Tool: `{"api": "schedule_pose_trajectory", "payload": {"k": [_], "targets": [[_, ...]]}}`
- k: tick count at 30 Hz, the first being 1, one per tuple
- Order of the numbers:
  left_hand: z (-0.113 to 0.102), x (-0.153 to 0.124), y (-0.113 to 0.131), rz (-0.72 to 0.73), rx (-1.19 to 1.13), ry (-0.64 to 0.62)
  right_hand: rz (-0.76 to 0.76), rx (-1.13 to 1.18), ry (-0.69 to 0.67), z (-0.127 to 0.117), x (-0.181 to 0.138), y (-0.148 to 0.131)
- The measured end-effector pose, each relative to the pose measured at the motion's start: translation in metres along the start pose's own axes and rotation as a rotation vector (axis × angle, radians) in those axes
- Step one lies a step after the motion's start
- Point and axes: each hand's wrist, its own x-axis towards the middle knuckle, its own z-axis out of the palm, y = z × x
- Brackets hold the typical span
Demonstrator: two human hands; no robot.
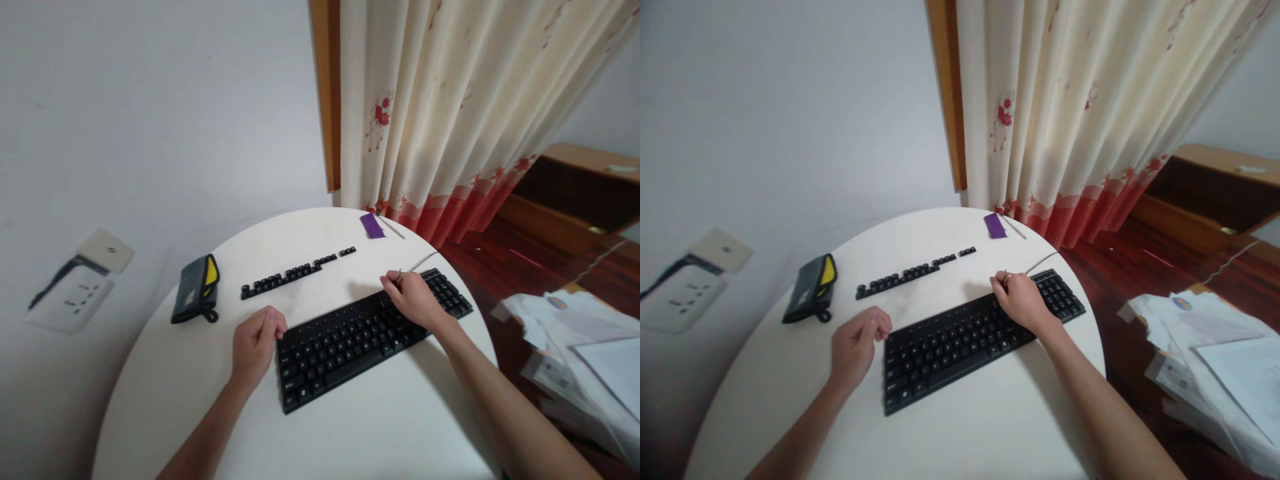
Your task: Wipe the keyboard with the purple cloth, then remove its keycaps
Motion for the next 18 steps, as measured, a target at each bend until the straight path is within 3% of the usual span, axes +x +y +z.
{"api": "schedule_pose_trajectory", "payload": {"k": [18], "targets": [[0.0012, 0.0002, 0.0001, -0.009, 0.014, -0.017, -0.010, 0.050, -0.049, 0.0091, 0.0016, 0.0023]]}}
